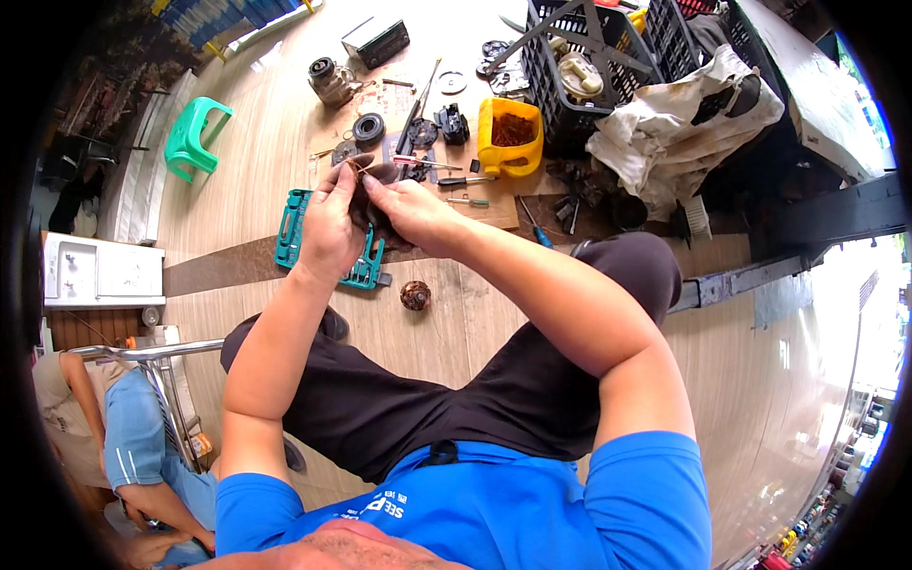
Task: The person is disassembling an electric motor armature and housing by hand and using a screwdriver to remove internal components.
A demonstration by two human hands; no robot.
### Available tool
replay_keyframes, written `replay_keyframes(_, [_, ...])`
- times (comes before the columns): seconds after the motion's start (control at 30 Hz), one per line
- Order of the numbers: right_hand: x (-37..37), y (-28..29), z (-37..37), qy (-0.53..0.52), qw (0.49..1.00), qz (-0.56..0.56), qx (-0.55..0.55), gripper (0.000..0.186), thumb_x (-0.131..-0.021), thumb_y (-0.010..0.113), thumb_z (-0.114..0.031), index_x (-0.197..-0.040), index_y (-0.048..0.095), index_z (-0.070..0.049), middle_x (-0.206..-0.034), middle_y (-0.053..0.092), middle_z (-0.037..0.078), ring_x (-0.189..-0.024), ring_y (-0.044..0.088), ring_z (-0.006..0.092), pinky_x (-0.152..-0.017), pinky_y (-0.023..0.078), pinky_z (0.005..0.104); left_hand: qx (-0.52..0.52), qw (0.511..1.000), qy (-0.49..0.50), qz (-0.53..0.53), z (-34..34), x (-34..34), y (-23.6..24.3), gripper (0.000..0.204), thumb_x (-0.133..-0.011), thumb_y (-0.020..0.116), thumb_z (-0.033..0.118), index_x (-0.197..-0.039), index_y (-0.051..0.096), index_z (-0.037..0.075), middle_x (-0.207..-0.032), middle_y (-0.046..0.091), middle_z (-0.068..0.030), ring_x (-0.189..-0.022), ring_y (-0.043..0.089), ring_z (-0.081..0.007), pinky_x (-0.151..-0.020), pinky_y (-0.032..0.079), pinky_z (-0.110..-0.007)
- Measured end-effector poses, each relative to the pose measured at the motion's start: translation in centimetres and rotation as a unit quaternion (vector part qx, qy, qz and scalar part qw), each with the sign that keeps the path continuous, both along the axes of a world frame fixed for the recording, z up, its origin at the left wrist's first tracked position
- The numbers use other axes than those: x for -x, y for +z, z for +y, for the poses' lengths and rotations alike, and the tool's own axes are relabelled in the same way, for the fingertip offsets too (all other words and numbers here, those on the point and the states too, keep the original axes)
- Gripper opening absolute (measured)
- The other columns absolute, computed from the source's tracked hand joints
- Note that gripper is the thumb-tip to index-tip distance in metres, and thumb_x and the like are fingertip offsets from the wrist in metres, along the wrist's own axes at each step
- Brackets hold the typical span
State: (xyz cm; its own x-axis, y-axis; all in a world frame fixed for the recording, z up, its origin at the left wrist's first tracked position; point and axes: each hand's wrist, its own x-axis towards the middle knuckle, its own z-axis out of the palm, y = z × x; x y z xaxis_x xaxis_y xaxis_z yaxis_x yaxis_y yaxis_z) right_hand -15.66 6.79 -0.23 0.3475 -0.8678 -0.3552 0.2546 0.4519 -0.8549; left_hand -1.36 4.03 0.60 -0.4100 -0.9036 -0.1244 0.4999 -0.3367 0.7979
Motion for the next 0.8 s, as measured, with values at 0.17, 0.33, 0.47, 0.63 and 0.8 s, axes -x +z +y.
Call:
replay_keyframes(0.17, [0.4, -1.1, -0.4, 0.049, 0.998, -0.033, 0.011, 0.048, -0.1, 0.046, -0.049, -0.08, 0.056, -0.007, -0.06, 0.052, 0.001, -0.046, 0.046, 0.0095, -0.041, 0.034, 0.0242, -0.019, 0.996, -0.012, 0.086, -0.4, -0.2, -0.3, 0.023, -0.105, 0.039, 0.019, -0.1, 0.054, 0.003, -0.107, 0.066, -0.0196, -0.1, 0.064, -0.027, -0.092, 0.051, -0.039])
replay_keyframes(0.33, [0.0, -0.5, -0.4, -0.022, 0.999, 0.032, -0.008, 0.036, -0.1, 0.052, -0.041, -0.088, 0.059, -0.007, -0.065, 0.053, -0.001, -0.051, 0.048, 0.0075, -0.043, 0.036, 0.0236, -0.002, 0.99, -0.013, 0.142, -1.3, -1.4, -0.1, 0.026, -0.105, 0.034, 0.019, -0.097, 0.052, 0.002, -0.108, 0.064, -0.0234, -0.103, 0.063, -0.0313, -0.095, 0.049, -0.042])
replay_keyframes(0.47, [-0.4, -0.3, -0.1, -0.031, 0.997, 0.036, 0.06, 0.029, -0.1, 0.054, -0.035, -0.094, 0.06, -0.007, -0.067, 0.05, -0.004, -0.053, 0.044, 0.0049, -0.046, 0.036, 0.0225, -0.008, 0.99, 0.048, 0.13, -1.5, -0.8, -0.1, 0.031, -0.106, 0.029, 0.02, -0.103, 0.052, -0.001, -0.111, 0.063, -0.024, -0.109, 0.061, -0.0326, -0.1, 0.046, -0.042])
replay_keyframes(0.63, [-0.6, -0.1, 0.1, 0.018, 0.992, 0.084, 0.088, 0.027, -0.1, 0.055, -0.033, -0.097, 0.059, -0.006, -0.068, 0.047, -0.006, -0.054, 0.04, 0.0036, -0.048, 0.035, 0.0217, 0.015, 0.991, 0.073, 0.108, -0.7, 0.1, 0.6, 0.037, -0.106, 0.027, 0.021, -0.117, 0.049, -0.006, -0.124, 0.058, -0.0255, -0.119, 0.055, -0.0307, -0.106, 0.04, -0.041])
replay_keyframes(0.8, [0.1, 0.4, 0.4, 0.023, 0.996, -0.088, 0.012, 0.034, -0.102, 0.048, -0.039, -0.106, 0.059, -0.007, -0.07, 0.049, -0.005, -0.056, 0.046, 0.0039, -0.047, 0.037, 0.0207, 0.015, 0.99, 0.034, 0.133, -0.5, -0.1, 0.7, 0.036, -0.106, 0.029, 0.022, -0.118, 0.049, -0.004, -0.13, 0.054, -0.025, -0.12, 0.054, -0.0278, -0.105, 0.04, -0.039])
